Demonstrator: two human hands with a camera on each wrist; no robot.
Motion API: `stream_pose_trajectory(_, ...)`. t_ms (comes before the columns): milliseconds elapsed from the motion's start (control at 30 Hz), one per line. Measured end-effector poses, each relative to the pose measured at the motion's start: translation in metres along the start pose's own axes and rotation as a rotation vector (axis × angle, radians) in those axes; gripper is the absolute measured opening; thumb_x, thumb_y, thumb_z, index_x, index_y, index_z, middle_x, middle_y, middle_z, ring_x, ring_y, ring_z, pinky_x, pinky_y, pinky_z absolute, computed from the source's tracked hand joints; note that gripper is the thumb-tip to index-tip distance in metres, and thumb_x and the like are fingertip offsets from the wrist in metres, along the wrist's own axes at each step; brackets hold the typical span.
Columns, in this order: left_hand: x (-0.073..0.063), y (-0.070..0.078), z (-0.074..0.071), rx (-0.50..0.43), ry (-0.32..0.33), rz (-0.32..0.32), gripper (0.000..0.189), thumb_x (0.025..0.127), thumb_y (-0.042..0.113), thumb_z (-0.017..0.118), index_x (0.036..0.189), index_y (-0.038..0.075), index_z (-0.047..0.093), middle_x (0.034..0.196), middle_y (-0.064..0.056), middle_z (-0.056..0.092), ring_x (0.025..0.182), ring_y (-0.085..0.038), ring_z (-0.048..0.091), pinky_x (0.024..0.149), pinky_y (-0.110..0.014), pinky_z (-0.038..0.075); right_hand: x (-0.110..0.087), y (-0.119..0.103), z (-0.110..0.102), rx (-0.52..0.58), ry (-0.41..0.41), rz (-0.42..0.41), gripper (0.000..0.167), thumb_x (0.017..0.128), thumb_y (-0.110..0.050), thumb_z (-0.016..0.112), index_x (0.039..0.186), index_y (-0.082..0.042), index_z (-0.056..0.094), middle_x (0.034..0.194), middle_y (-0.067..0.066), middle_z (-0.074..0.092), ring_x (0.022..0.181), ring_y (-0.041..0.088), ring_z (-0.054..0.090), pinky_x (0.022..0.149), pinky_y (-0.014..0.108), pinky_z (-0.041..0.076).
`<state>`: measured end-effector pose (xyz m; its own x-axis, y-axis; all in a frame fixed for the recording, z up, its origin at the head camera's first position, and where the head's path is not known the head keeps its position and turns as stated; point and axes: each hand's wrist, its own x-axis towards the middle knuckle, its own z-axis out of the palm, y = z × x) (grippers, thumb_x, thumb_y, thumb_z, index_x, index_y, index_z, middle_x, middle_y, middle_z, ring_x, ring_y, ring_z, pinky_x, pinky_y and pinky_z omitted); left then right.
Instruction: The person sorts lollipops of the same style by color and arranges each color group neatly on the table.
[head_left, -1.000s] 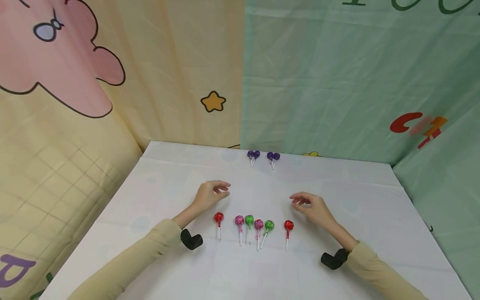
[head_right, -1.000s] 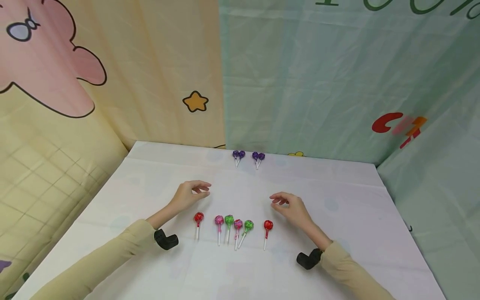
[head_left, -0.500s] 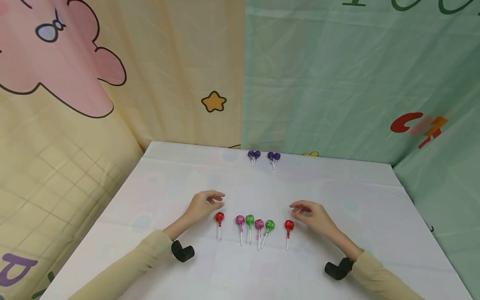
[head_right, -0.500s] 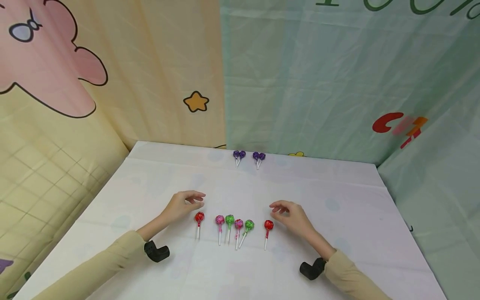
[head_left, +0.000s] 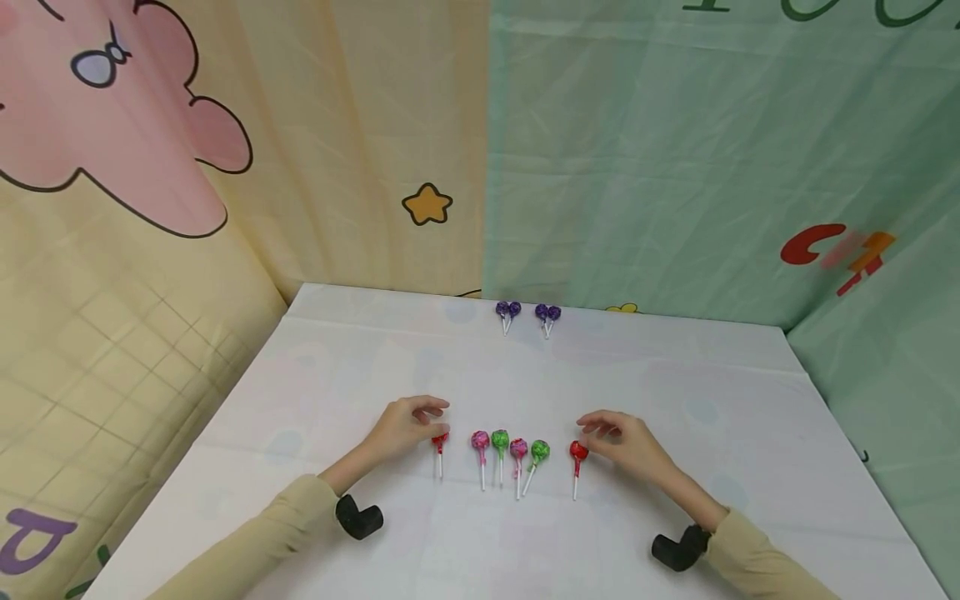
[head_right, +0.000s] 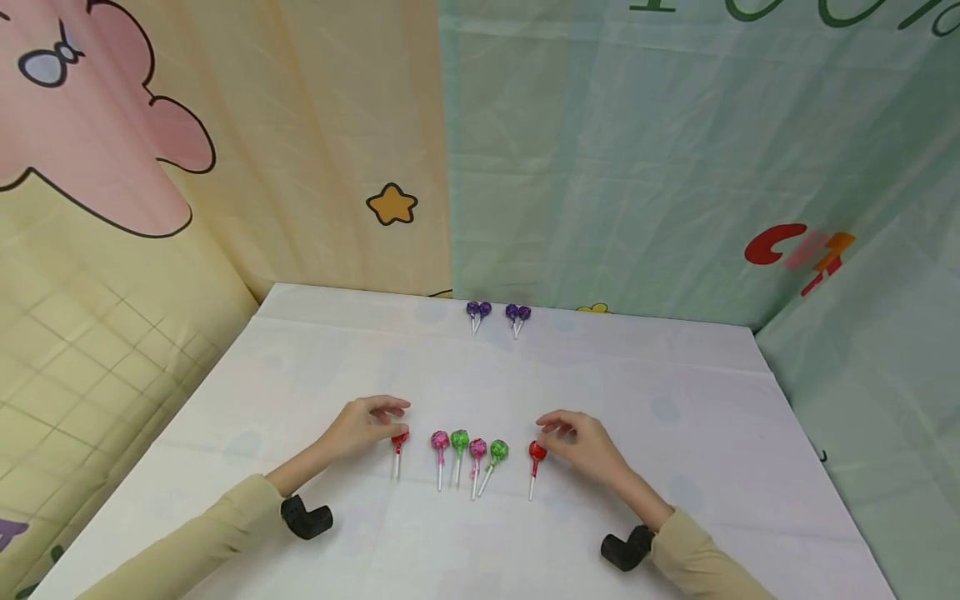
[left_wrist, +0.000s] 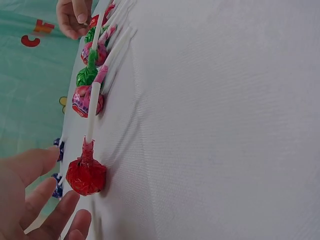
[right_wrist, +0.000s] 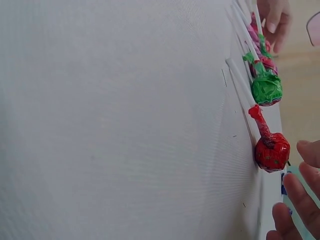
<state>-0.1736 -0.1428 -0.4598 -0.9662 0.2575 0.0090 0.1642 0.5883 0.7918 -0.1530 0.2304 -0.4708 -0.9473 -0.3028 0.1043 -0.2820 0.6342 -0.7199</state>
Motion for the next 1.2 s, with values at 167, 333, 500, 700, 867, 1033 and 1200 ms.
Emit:
stream_pose_trajectory(167,-0.002,-0.003,0.002,0.011,-0.032,0.035,0.035,0.079,0.016,0.078,0.112,0.006,0.070,0.100,-0.007,0.072,0.082,-0.013,0.057,0.068,-0.020,0.043,-0.002,0.001,0.001,0.003,-0.024,0.003,0.025,0.084,-0.023,0.074,0.107,-0.013,0.069,0.097,-0.004,0.070,0.087,0.009,0.057,0.079,0.025,0.049)
stream_pose_trajectory(333,-0.003,-0.006,0.003,0.032,-0.045,0.072,0.033,0.080,0.014,0.077,0.111,0.006,0.070,0.099,-0.006,0.072,0.081,-0.013,0.057,0.067,-0.019,0.043,-0.003,0.002,0.003,0.008,-0.028,-0.011,0.022,0.085,-0.022,0.073,0.105,-0.015,0.070,0.096,-0.006,0.069,0.087,0.008,0.057,0.079,0.025,0.049)
stream_pose_trajectory(500,-0.005,-0.008,0.004,0.044,-0.056,0.068,0.031,0.080,0.014,0.076,0.110,0.007,0.071,0.098,-0.004,0.072,0.081,-0.013,0.056,0.067,-0.019,0.043,-0.005,0.003,0.004,0.011,-0.037,-0.013,0.023,0.084,-0.024,0.074,0.105,-0.016,0.070,0.097,-0.006,0.069,0.086,0.008,0.057,0.078,0.025,0.048)
stream_pose_trajectory(700,-0.006,-0.007,0.003,0.057,-0.060,0.054,0.028,0.081,0.015,0.076,0.108,0.008,0.072,0.092,-0.001,0.069,0.080,-0.013,0.053,0.065,-0.019,0.041,-0.005,0.001,0.005,0.011,-0.044,0.003,0.023,0.084,-0.023,0.075,0.105,-0.016,0.071,0.098,-0.005,0.070,0.086,0.009,0.057,0.078,0.025,0.048)
stream_pose_trajectory(867,-0.008,-0.008,0.001,0.060,-0.062,0.043,0.027,0.082,0.018,0.075,0.107,0.008,0.072,0.092,0.000,0.070,0.078,-0.011,0.052,0.064,-0.019,0.040,-0.006,0.001,0.006,0.005,-0.049,0.012,0.023,0.083,-0.025,0.076,0.104,-0.016,0.071,0.097,-0.006,0.070,0.086,0.009,0.056,0.077,0.024,0.048)
stream_pose_trajectory(1033,-0.007,-0.011,0.001,0.063,-0.062,0.049,0.024,0.082,0.020,0.075,0.104,0.009,0.074,0.089,0.001,0.069,0.075,-0.008,0.051,0.063,-0.019,0.040,-0.005,0.002,0.004,-0.018,-0.054,0.007,0.022,0.082,-0.025,0.076,0.102,-0.017,0.072,0.097,-0.006,0.070,0.084,0.007,0.056,0.076,0.024,0.048)
stream_pose_trajectory(1200,-0.007,-0.009,0.002,0.095,-0.065,0.041,0.022,0.080,0.021,0.077,0.101,0.012,0.075,0.082,0.004,0.066,0.072,-0.009,0.049,0.060,-0.019,0.038,-0.004,0.001,0.002,-0.027,-0.071,0.003,0.021,0.082,-0.027,0.076,0.100,-0.017,0.072,0.096,-0.005,0.070,0.083,0.008,0.055,0.075,0.024,0.048)
